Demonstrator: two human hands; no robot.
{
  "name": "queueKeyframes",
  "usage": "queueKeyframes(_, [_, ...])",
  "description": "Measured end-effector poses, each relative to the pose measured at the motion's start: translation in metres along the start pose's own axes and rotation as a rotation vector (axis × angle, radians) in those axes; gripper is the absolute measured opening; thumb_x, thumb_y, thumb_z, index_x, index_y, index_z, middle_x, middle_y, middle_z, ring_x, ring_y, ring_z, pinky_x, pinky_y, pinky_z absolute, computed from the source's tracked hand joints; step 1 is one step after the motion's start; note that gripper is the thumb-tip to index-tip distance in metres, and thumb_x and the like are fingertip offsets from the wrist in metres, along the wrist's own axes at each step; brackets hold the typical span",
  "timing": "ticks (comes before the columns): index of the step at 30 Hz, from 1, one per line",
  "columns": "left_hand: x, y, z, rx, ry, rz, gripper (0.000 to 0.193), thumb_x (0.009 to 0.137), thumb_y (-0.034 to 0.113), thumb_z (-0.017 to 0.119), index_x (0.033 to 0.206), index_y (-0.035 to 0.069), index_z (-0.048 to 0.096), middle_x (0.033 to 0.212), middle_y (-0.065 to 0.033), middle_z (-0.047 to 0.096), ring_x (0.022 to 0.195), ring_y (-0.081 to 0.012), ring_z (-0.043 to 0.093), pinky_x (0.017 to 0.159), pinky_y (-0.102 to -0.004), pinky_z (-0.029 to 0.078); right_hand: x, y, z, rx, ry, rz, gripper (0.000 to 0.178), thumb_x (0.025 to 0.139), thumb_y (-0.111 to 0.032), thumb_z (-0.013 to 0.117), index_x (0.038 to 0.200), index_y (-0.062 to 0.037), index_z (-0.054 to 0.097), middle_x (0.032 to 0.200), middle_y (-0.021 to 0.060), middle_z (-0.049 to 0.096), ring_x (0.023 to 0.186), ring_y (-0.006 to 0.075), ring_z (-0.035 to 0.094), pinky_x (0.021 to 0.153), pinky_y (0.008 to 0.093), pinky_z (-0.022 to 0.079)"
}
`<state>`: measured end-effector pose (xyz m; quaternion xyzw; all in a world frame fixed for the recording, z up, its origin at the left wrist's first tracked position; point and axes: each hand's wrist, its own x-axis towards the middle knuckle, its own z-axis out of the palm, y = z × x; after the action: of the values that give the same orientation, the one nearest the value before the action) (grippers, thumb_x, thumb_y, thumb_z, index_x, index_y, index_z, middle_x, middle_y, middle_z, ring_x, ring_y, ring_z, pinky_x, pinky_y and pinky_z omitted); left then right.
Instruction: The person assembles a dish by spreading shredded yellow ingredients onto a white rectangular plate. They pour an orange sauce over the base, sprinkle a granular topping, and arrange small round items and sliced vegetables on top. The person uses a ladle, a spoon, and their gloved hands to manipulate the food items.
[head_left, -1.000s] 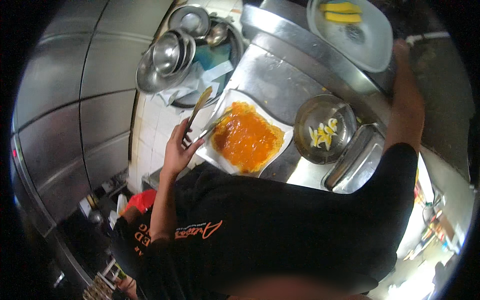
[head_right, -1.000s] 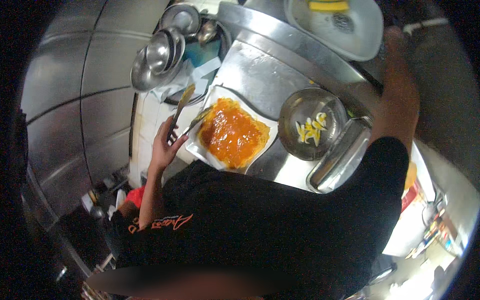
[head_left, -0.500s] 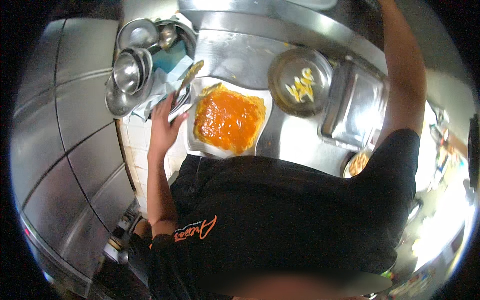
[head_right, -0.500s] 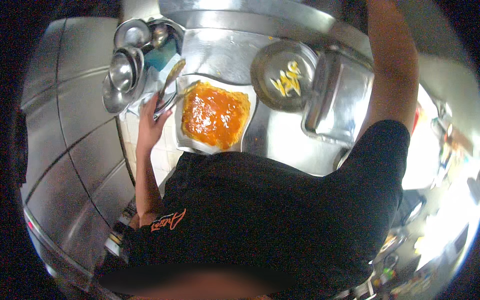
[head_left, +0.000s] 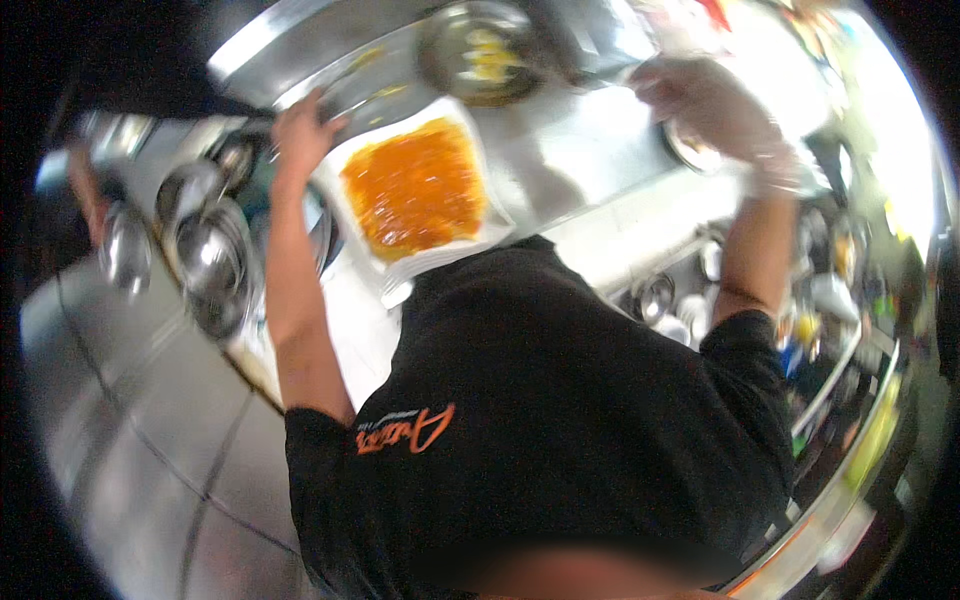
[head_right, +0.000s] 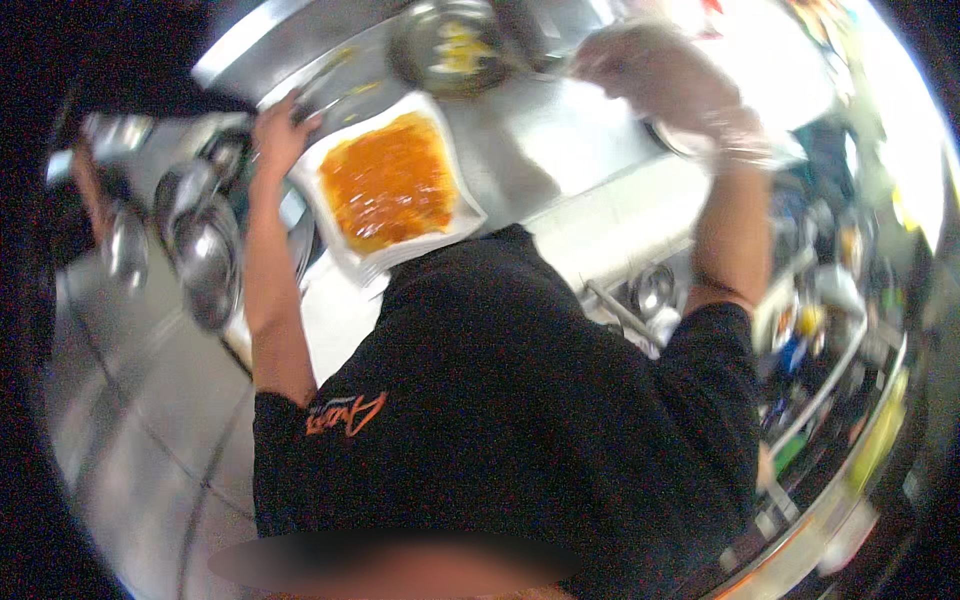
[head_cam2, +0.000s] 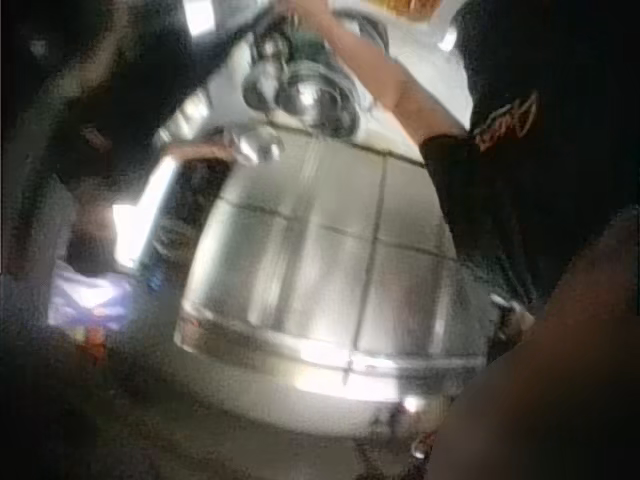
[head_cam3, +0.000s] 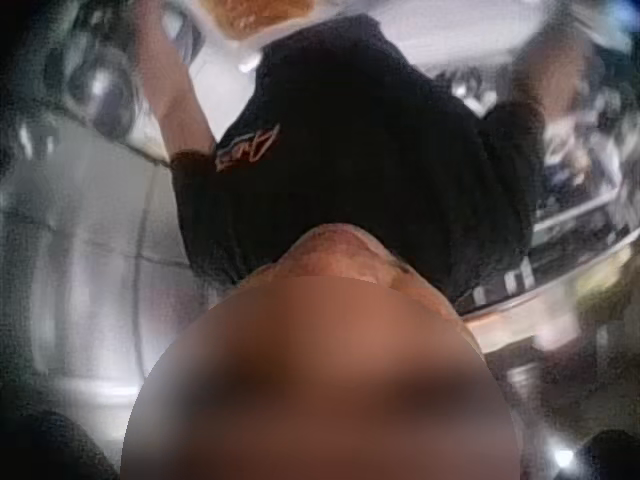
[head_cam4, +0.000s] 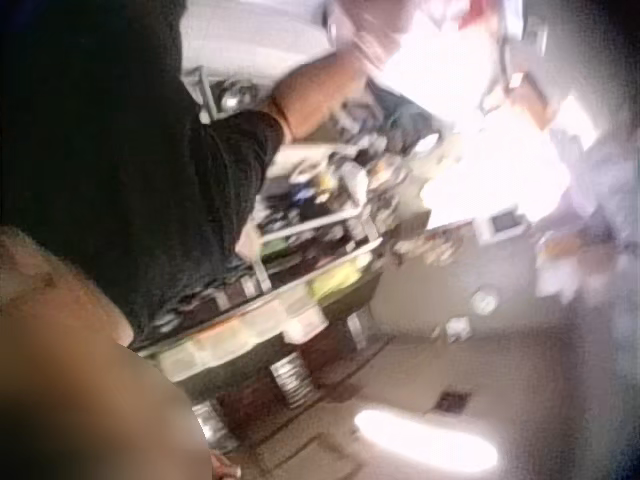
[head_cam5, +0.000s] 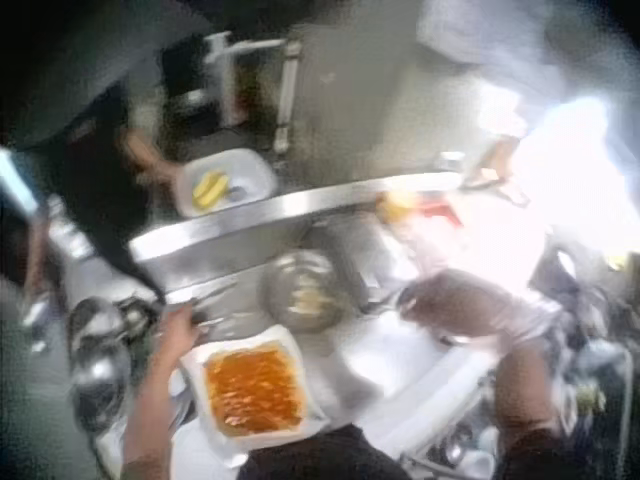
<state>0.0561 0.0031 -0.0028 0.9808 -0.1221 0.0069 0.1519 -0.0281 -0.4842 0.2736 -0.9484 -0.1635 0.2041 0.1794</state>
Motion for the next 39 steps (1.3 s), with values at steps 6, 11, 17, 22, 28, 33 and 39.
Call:
queueKeyframes(6, [-0.043,0.010,-0.005,-0.119,0.313,0.096,0.063,0.087,0.033,0.076,0.137,0.001,0.055,0.132,-0.0258,0.060,0.120,-0.0448,0.055,0.102,-0.0498,0.043,-0.106,0.019,0.104,0.522,-0.135,0.656,0.034,0.100,-0.033,0.059,0.106,-0.0007,0.068,0.078,0.0064,0.067,0.059,0.0120,0.059,0.054,0.0294,0.052])
queueKeyframes(11, [-0.153,-0.032,0.010,-0.211,0.117,-0.250,0.040,0.103,0.032,0.055,0.119,-0.005,0.061,0.110,-0.0231,0.065,0.098,-0.0395,0.060,0.087,-0.0471,0.048,-0.164,0.143,0.186,0.536,0.151,1.078,0.031,0.097,-0.031,0.063,0.098,0.0002,0.064,0.070,0.0064,0.062,0.054,0.0143,0.057,0.049,0.0311,0.050])
queueKeyframes(17, [-0.203,0.021,0.001,-0.273,0.070,-0.218,0.038,0.104,0.027,0.056,0.128,-0.002,0.056,0.114,-0.0198,0.060,0.096,-0.0283,0.062,0.084,-0.0391,0.051,-0.167,0.278,0.271,1.369,0.961,0.890,0.031,0.095,-0.033,0.067,0.099,-0.0024,0.062,0.081,0.0102,0.065,0.062,0.0219,0.065,0.052,0.0399,0.053])
queueKeyframes(22, [-0.121,0.168,-0.083,-0.530,-0.078,-0.131,0.029,0.100,0.009,0.058,0.127,0.000,0.054,0.133,-0.0170,0.057,0.110,-0.0234,0.061,0.094,-0.0369,0.048,-0.143,0.349,0.302,1.534,1.112,0.741,0.023,0.095,-0.022,0.064,0.098,0.0000,0.063,0.082,0.0114,0.066,0.066,0.0254,0.068,0.057,0.0407,0.060])
queueKeyframes(28, [-0.077,0.403,-0.160,-1.036,-0.316,0.776,0.008,0.095,0.000,0.057,0.102,0.003,0.058,0.121,-0.0205,0.064,0.103,-0.0254,0.065,0.089,-0.0388,0.052,-0.156,0.298,0.277,1.324,0.528,0.734,0.022,0.096,-0.021,0.061,0.092,0.0012,0.064,0.076,0.0152,0.069,0.063,0.0271,0.069,0.051,0.0404,0.058])
queueKeyframes(33, [-0.079,0.543,-0.193,-1.223,-0.351,1.491,0.012,0.083,0.014,0.064,0.091,0.011,0.056,0.109,-0.0181,0.069,0.082,-0.0283,0.067,0.067,-0.0396,0.054,-0.208,0.269,0.261,1.073,0.336,0.887,0.036,0.096,-0.032,0.064,0.106,0.0021,0.064,0.078,0.0106,0.066,0.061,0.0189,0.064,0.051,0.0378,0.056])
queueKeyframes(39, [-0.061,0.590,-0.195,-1.308,-0.139,1.683,0.012,0.080,0.016,0.066,0.085,0.007,0.060,0.107,-0.0152,0.068,0.078,-0.0250,0.064,0.066,-0.0341,0.051,-0.257,0.271,0.217,0.969,0.384,0.916,0.043,0.096,-0.035,0.064,0.122,-0.0009,0.063,0.088,0.0118,0.069,0.073,0.0208,0.067,0.063,0.0369,0.058])
